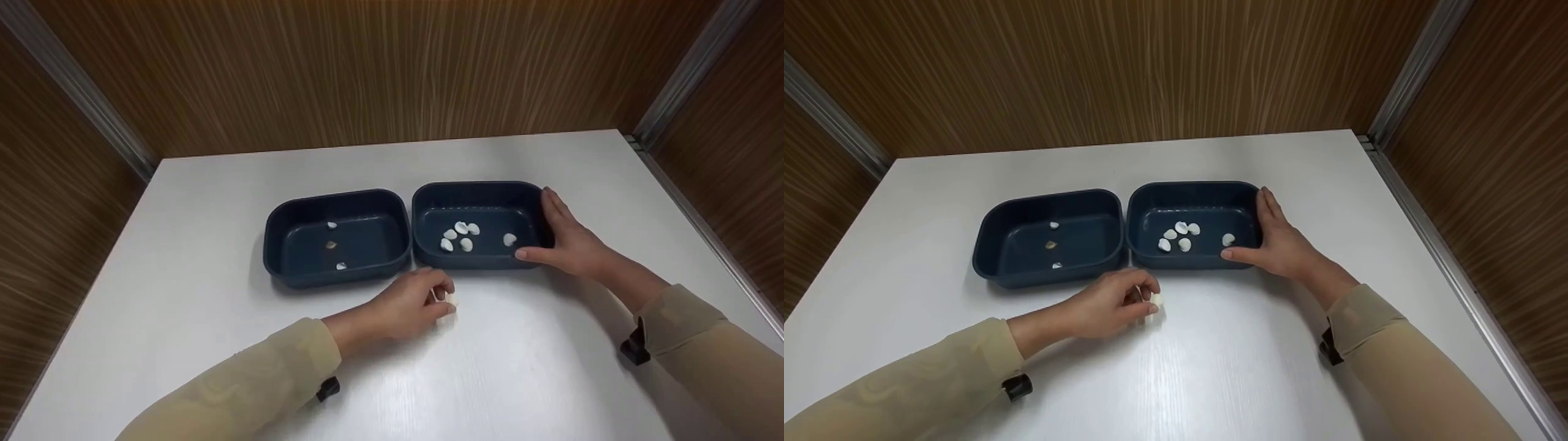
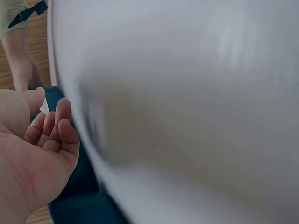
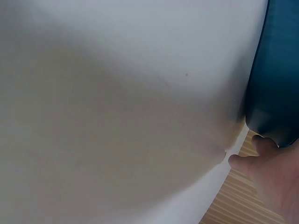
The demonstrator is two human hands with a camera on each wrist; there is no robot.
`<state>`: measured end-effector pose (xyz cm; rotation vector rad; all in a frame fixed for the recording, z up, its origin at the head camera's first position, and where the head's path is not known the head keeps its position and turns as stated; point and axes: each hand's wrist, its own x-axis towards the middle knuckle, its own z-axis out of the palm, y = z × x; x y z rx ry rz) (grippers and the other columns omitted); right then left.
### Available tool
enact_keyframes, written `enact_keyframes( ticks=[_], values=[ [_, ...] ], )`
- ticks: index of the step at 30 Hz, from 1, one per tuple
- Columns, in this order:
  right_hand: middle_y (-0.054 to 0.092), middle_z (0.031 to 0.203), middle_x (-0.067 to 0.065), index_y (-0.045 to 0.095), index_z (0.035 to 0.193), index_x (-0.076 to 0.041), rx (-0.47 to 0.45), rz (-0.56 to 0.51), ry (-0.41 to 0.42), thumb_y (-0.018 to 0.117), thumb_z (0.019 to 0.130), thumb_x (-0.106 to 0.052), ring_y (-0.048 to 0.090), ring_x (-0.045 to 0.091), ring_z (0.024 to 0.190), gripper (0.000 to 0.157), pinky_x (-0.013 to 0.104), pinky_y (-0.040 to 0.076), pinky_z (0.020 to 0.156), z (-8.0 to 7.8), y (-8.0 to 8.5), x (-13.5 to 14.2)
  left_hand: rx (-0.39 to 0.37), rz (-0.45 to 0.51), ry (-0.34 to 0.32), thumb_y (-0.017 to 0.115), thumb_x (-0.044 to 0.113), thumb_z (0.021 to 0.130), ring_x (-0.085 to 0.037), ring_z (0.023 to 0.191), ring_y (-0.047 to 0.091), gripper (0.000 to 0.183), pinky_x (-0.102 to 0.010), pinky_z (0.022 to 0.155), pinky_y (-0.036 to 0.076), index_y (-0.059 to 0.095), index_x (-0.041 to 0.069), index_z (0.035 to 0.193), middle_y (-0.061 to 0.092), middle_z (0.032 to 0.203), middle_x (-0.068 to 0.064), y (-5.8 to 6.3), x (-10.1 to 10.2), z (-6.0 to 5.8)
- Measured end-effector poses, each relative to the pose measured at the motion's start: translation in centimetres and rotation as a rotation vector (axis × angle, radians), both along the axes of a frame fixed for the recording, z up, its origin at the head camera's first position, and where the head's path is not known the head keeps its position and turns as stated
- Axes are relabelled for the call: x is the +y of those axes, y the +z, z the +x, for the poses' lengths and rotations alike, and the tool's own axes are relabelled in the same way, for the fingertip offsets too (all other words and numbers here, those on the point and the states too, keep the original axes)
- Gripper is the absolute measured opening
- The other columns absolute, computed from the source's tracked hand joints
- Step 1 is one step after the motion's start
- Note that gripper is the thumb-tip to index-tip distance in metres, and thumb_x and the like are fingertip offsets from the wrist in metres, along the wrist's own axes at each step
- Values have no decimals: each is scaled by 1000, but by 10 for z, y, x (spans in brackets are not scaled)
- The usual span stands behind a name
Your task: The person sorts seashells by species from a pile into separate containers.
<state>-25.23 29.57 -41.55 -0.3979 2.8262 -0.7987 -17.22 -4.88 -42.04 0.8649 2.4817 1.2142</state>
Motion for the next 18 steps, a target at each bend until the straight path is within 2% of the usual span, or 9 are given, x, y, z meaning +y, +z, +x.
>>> enact_keyframes(
  ticks=[3, 9, 13, 18],
  values=[
    [-16, 176, 13, -14, 168, -11, 0, 1, -2, 77, 92, -58, 3, 47, 160, 127, 72, 17, 121, 0, 0, 0, 23, 17, -7, 74, 13, 102, -9, 90, 59, 17, -23, 82, 51, 67, 6, 116, 62, 105, -3, 14, 1, -3],
    [-16, 176, 14, -13, 168, -11, 2, -5, -1, 77, 92, -57, 2, 47, 160, 127, 71, 17, 122, 0, -1, 2, 120, 73, 1, 73, 11, 102, -13, 92, 58, 14, -24, 83, 51, 66, 4, 112, 61, 103, -5, 35, 0, -16],
    [-16, 176, 13, -14, 168, -11, -4, -7, 0, 77, 93, -57, 3, 48, 160, 127, 72, 17, 121, 0, -1, 2, 140, 94, 41, 72, 11, 103, -14, 94, 60, 14, -24, 85, 51, 66, 4, 114, 61, 105, -6, 44, -1, -27],
    [-16, 176, 13, -14, 168, -12, -9, -5, -3, 77, 92, -58, 4, 49, 160, 127, 72, 18, 121, 0, 1, 1, 122, 87, 92, 70, 13, 105, -14, 100, 61, 17, -23, 89, 52, 65, 5, 119, 60, 111, -5, 49, -2, -40]
  ],
)
